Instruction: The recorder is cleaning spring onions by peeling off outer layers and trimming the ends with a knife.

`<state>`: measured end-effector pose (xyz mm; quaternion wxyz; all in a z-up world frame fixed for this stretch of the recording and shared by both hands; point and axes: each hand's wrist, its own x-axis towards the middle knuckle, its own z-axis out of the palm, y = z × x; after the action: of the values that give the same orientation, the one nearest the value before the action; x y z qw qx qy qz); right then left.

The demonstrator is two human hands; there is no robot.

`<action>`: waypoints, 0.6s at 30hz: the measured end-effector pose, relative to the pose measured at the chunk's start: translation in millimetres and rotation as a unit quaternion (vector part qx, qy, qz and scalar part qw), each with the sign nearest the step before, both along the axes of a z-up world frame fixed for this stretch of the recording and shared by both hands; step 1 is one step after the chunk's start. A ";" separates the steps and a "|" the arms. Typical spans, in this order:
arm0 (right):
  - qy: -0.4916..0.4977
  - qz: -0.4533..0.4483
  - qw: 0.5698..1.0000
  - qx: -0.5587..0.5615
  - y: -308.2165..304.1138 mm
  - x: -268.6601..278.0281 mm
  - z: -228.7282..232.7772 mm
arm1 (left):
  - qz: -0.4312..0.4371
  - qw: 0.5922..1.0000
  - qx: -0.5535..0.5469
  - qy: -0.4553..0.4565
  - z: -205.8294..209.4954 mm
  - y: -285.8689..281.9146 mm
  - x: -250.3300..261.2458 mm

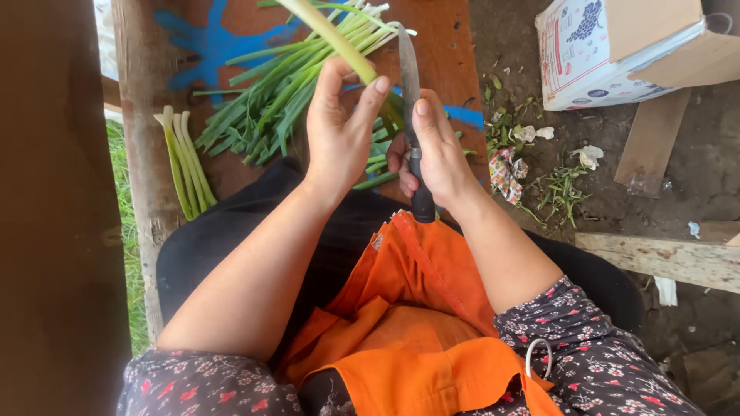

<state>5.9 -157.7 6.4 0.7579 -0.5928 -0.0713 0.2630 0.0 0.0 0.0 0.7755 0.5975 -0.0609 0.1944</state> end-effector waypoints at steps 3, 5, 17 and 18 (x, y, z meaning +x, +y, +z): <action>0.013 0.014 1.000 0.016 -0.7 -2.5 3.1 | 0.049 0.991 0.119 0.027 16.3 -2.6 -7.8; 0.005 0.013 1.000 0.019 -0.6 -3.4 5.0 | 0.056 0.990 0.130 0.028 13.9 -4.2 -8.3; -0.054 -0.026 0.998 0.006 -5.4 5.0 -16.8 | 0.024 0.970 0.244 0.007 29.7 -16.7 -25.2; -0.069 -0.029 0.997 0.005 -6.1 6.0 -20.5 | 0.055 0.937 0.336 -0.080 23.8 -15.4 -26.0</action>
<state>11.9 -163.8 -14.1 0.7616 -0.6072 -0.1078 0.1989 -26.0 -15.4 23.8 0.5101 0.8082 -0.1515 0.2522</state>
